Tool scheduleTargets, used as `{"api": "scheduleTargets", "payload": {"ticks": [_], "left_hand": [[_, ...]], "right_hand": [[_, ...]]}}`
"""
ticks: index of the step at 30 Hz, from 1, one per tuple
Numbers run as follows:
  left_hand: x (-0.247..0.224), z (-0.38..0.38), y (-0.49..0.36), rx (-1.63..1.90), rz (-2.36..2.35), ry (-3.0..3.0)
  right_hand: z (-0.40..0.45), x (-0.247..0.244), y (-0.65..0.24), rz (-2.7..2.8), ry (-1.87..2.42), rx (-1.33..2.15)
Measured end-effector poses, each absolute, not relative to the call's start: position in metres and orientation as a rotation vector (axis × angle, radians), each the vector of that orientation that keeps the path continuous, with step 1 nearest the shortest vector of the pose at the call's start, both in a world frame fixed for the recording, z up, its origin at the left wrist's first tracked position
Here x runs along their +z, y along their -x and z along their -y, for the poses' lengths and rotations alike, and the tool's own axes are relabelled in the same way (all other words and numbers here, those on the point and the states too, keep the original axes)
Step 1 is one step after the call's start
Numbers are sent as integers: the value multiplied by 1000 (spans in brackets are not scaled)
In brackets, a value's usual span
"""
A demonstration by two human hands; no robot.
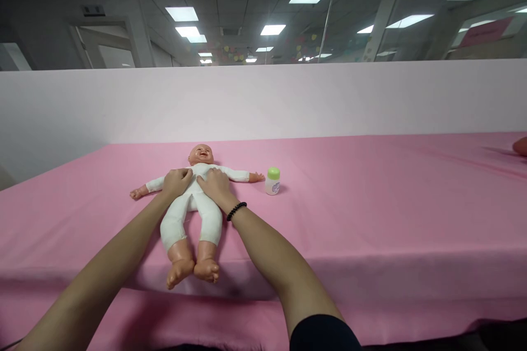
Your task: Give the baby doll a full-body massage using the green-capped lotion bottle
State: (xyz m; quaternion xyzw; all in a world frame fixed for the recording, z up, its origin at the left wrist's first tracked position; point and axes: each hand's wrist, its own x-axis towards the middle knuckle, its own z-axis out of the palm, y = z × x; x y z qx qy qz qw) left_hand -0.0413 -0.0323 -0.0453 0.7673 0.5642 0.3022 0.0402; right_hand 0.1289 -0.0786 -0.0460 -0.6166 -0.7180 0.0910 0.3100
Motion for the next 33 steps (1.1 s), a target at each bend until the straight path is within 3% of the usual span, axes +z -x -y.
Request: {"api": "scheduleTargets", "payload": {"ticks": [13,18,24,33], "left_hand": [[-48,26,43,897,-1257,-2553],[-48,22,40,855,-1354,-2510],[-48,31,43,977,-1612,-2401],[-48,34,43,1047,-1483,-2500]], "right_hand": [[70,-48,-130,2062,1350,325],[63,-53,-132,2016,1543,393],[79,-45,-127,1890,1661,244],[80,-40,-127,2032,1442,230]]}}
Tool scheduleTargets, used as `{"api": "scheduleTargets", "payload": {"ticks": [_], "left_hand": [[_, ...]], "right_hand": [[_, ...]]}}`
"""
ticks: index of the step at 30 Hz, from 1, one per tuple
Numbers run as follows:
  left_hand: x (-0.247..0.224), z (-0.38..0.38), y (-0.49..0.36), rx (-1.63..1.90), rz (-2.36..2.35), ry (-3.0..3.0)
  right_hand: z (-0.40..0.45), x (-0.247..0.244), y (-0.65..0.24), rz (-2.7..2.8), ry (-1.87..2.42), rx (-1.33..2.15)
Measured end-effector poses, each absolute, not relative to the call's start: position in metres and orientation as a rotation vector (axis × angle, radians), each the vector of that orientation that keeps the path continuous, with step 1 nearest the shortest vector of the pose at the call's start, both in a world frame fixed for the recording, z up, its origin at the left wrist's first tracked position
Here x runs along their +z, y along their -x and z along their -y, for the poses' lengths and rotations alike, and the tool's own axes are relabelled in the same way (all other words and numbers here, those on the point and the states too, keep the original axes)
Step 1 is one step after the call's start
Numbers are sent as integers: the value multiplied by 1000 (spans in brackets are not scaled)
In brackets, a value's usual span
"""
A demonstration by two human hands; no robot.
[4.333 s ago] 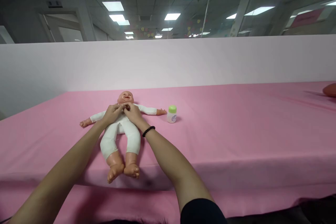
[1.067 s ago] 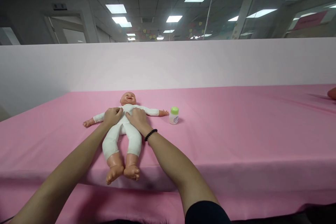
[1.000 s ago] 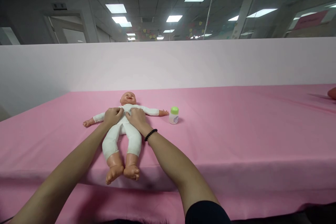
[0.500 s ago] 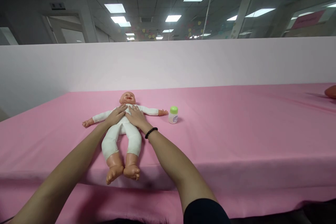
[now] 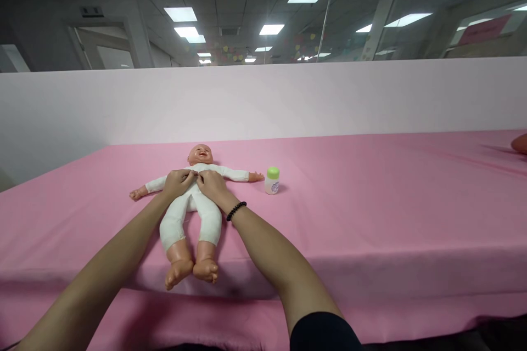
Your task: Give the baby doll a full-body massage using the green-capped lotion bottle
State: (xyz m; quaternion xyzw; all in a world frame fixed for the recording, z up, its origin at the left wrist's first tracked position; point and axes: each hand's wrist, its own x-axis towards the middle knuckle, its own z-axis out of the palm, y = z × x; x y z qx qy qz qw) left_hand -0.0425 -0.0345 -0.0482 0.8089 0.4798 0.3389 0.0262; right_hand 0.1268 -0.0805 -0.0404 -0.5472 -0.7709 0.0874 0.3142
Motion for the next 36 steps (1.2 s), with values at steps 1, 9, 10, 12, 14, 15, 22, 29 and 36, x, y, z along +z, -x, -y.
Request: {"api": "scheduleTargets", "payload": {"ticks": [1,9,10,12,14,15,22,29,36], "left_hand": [[-48,34,43,1044,-1458,-2505],[-48,23,42,941,-1281,-2517],[-49,22,42,934,-1305,-2506],[-49,22,41,939,-1370,-2479],[-48,24,42,962,-1433,-2453],[-47,27,42,976,-1460,-2443],[-44,37,44,1034,-1483,-2486],[-46,31,48,944,-1275,-2559],[-54,15,47,803,-1271,-2574]], "right_hand": [[80,-41,-127,2044,1417,242],[67,-49,-131,2062,1442,331],[67,-49,-131,2046,1480,341],[70,-48,-131,2005,1547,340],[76,-45,-130,1963,1585,307],[80,-43,-129,1942,1600,285],[90,-33,-124,1946,1601,237],[80,-40,-126,2059,1400,316],[62,-47,-129,2083,1509,485]]}}
